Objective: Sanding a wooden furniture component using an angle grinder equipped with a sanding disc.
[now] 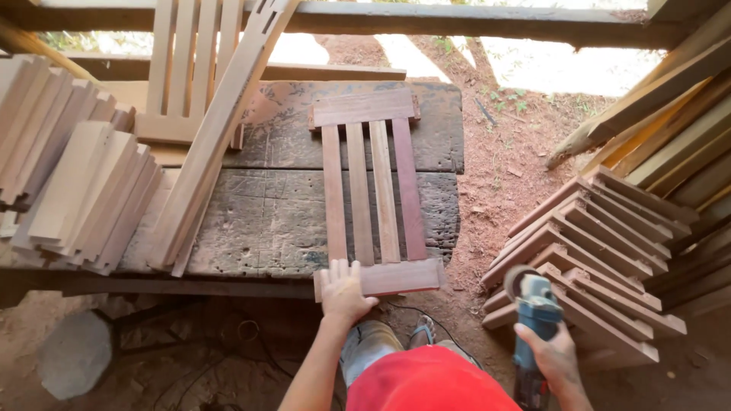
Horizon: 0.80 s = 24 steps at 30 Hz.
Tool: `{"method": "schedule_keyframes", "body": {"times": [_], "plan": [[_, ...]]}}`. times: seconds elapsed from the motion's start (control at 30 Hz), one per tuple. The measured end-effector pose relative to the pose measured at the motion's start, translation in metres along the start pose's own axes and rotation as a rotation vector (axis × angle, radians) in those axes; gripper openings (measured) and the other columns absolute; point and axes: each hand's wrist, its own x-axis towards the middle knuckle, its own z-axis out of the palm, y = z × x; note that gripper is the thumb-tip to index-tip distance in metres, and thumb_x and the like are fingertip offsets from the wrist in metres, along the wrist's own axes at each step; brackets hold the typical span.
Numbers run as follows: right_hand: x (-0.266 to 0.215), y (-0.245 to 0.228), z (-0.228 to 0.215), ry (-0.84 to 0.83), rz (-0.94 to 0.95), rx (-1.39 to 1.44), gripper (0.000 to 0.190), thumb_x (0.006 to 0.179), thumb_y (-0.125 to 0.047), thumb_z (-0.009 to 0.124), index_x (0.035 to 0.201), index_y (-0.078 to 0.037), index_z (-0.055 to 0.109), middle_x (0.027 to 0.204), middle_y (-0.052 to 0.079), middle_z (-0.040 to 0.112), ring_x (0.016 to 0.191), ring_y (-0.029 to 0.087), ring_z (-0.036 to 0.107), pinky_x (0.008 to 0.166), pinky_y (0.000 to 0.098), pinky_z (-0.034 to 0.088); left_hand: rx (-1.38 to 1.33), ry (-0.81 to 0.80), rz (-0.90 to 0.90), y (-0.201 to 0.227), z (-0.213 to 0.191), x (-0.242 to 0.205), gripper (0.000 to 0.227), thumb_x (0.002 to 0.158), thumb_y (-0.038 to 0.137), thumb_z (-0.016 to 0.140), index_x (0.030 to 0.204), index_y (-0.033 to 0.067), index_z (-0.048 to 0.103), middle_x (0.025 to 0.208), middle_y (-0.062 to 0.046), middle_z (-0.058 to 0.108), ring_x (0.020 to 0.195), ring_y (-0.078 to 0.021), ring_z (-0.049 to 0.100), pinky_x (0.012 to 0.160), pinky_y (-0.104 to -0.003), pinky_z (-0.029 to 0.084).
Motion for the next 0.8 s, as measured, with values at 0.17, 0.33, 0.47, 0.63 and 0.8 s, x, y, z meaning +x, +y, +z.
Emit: {"method": "schedule_keyframes", "body": {"times": [0.17,0.33,0.47,0.63,0.8], "plan": [[0.0,-0.038,0.064,-0.13,-0.017,-0.154,0.066,0.075,-0.005,0.079,0.135,0.002,0.052,0.094,0.024,0.07,0.062,0.034,0.067,0.053,0.0423,0.055,-0.764,-0.609,0.048,0.102,-0.052,-0.007,0.062,0.086,0.061,0.062,0.117,0.0081,0.07,0.11,-0.009,0.072,0.097,-0.0249,0.066,0.084,-0.036,0.053],[0.013,-0.013,0.112,-0.242,-0.193,-0.37,0.079,0.068,-0.013,0.077,0.142,-0.006,0.053,0.111,0.018,0.073,0.088,0.027,0.071,0.075,0.0341,0.057,-1.428,-0.963,-0.186,0.149,-0.007,-0.018,0.068,0.095,0.057,0.049,0.13,-0.001,0.057,0.107,-0.017,0.062,0.092,-0.0249,0.061,0.079,-0.037,0.052],[0.0,-0.02,0.148,-0.28,-0.191,-0.528,0.08,0.075,-0.033,0.078,0.147,-0.015,0.05,0.121,0.014,0.073,0.101,0.026,0.074,0.083,0.0335,0.058,-1.691,-0.662,-0.636,0.136,0.028,-0.026,0.063,0.095,0.059,0.054,0.126,0.005,0.064,0.105,-0.011,0.068,0.078,-0.0172,0.061,0.065,-0.028,0.052],[-0.009,-0.032,0.171,-0.333,-0.193,-0.683,0.087,0.074,-0.038,0.075,0.152,-0.018,0.043,0.123,0.016,0.073,0.106,0.03,0.074,0.087,0.0379,0.059,-1.738,-0.51,-0.683,0.12,0.029,-0.03,0.058,0.1,0.051,0.051,0.123,-0.0004,0.065,0.109,-0.011,0.071,0.088,-0.0149,0.065,0.075,-0.025,0.054],[-0.014,-0.043,0.185,-0.39,-0.213,-0.686,0.075,0.077,-0.037,0.073,0.146,-0.021,0.05,0.113,0.013,0.077,0.099,0.028,0.076,0.083,0.0368,0.059,-1.751,-0.509,-0.739,0.108,0.01,-0.03,0.066,0.097,0.056,0.048,0.127,-0.001,0.06,0.114,-0.014,0.069,0.09,-0.0163,0.064,0.078,-0.026,0.054]]}}
